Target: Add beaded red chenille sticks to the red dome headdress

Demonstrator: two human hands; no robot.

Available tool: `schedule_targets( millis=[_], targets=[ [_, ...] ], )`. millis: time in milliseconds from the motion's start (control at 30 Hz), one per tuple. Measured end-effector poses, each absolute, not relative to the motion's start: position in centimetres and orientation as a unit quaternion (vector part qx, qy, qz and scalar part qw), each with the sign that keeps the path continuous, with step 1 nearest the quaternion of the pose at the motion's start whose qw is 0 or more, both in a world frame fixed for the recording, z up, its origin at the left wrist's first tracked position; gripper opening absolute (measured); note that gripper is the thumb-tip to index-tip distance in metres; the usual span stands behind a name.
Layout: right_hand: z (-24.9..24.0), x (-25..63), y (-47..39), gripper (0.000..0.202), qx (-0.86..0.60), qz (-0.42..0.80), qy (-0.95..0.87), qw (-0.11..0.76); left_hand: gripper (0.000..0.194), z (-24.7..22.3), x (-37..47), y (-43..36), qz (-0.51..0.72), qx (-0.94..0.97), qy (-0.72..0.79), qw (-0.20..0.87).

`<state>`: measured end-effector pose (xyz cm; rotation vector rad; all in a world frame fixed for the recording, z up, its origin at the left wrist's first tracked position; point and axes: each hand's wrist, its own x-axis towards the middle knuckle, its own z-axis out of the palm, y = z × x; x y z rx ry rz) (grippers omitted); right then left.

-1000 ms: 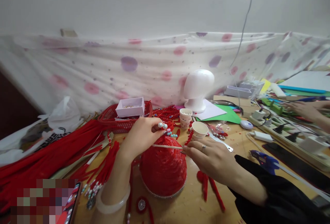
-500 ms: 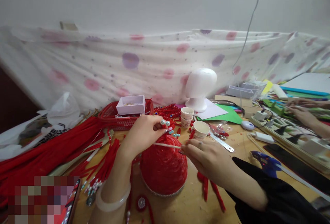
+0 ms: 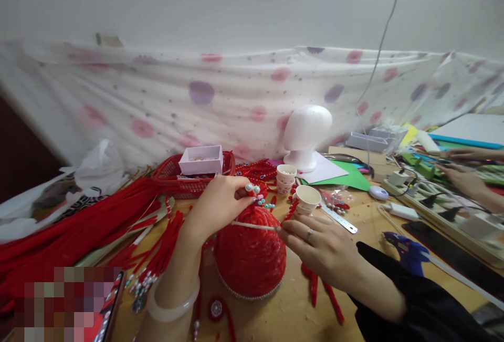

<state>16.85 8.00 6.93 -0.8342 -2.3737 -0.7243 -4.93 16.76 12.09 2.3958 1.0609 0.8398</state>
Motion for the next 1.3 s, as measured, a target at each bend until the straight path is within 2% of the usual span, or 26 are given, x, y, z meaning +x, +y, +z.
schedule_targets(
  millis=[133, 267, 433, 633, 800, 967, 1133, 1300],
  targets=[
    [6.5, 17.2, 7.9, 0.025, -0.296, -0.253, -0.87, 0.302, 0.014, 12.0, -4.9, 16.8, 0.3, 0.854, 0.377, 0.198],
    [6.4, 17.4, 8.8, 0.022, -0.375, -0.164, -0.851, 0.329, 0.014, 12.1, -4.9, 16.7, 0.298, 0.854, 0.377, 0.197],
    [6.7, 16.9, 9.9, 0.023, -0.441, -0.058, -0.86, 0.249, 0.014, 12.1, -5.0, 16.7, 0.29, 0.855, 0.385, 0.192],
    [7.4, 17.0, 9.8, 0.028, -0.418, -0.112, -0.875, 0.218, 0.01, 12.0, -4.9, 17.0, 0.293, 0.852, 0.39, 0.192],
    [6.8, 17.1, 9.3, 0.034, -0.352, -0.213, -0.875, 0.255, 0.01, 12.2, -4.8, 16.6, 0.293, 0.854, 0.389, 0.181],
    [5.8, 17.1, 8.7, 0.023, -0.293, -0.324, -0.85, 0.294, 0.011, 12.3, -4.8, 16.4, 0.294, 0.854, 0.384, 0.192],
    [5.9, 16.7, 8.4, 0.018, -0.297, -0.301, -0.844, 0.331, 0.01, 12.3, -4.9, 16.6, 0.297, 0.856, 0.381, 0.184],
    [6.0, 16.0, 8.4, 0.03, -0.348, -0.236, -0.854, 0.307, 0.009, 12.3, -5.0, 16.7, 0.297, 0.855, 0.38, 0.188]
  ],
)
